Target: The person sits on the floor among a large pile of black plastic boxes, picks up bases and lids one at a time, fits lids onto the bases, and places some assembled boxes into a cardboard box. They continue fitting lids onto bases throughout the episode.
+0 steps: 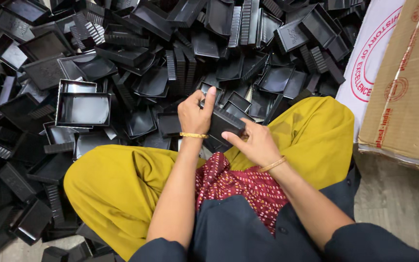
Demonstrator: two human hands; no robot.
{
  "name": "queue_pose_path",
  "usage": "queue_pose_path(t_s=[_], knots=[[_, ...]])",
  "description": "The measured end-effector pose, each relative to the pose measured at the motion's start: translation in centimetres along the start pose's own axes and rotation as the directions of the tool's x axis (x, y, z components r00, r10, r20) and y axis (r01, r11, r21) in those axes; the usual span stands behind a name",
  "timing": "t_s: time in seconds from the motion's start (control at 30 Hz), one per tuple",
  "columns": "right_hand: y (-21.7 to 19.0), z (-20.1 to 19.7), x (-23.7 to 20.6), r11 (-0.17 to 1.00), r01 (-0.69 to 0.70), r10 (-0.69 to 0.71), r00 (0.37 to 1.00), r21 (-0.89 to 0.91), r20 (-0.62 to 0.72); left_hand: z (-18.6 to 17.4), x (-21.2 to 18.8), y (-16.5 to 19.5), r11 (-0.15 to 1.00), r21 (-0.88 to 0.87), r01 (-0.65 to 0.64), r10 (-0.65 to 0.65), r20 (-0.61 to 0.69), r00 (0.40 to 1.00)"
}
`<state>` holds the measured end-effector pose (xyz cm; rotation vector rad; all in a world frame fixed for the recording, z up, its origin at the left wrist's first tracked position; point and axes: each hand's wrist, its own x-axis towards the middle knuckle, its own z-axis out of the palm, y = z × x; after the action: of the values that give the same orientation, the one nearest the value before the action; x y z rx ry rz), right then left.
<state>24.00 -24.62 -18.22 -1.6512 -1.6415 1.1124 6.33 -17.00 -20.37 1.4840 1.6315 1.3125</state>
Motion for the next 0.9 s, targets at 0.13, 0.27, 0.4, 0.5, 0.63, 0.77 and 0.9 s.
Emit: queue_pose_path(t_s=[0.13,0.27,0.4,0.5,0.63,0.77,0.9], knots=[[-0.9,-2.6,1.3,0.987,0.031,-0.050,0.991,-0.156,-0.124,1.3,0.3,-0.5,0.990,-0.116,0.081,-0.062,0.159,0.985],[-1.8,-12.1,1.5,0.582,0.387,-0.086,0.904,0.715,-0.419,4.2,-0.1,-1.8,0.956,0.219,-0.195,0.145,0.223,0.964],[-1.4,-18.9,0.3,0.457,0.567,-0.106,0.800,0.685,-0.591,6.0,-1.1,-2.1,0.818,0.474,-0.326,0.200,0.297,0.934],[-0.6,-17.6,3.3,0.826,0.372,-0.134,0.859,0.423,-0.495,5.5,-1.1,-1.7,0.836,0.506,-0.211,-0.090,0.506,0.858],[-0.4,-12.2,10.2,0.755,-0.169,-0.008,0.964,-0.633,-0.267,2.8,-0.3,-0.3,0.982,0.190,-0.017,-0.037,0.276,0.960],[-1.5,-9.3,13.3,0.388,-0.532,0.298,0.845,-0.753,-0.444,-0.7,0.1,0.5,0.987,-0.096,0.132,-0.120,0.116,0.986],[-1.2,-9.2,13.0,0.589,-0.523,0.332,0.852,-0.616,-0.405,-2.4,0.9,-0.3,0.814,-0.578,0.052,0.004,0.096,0.995]])
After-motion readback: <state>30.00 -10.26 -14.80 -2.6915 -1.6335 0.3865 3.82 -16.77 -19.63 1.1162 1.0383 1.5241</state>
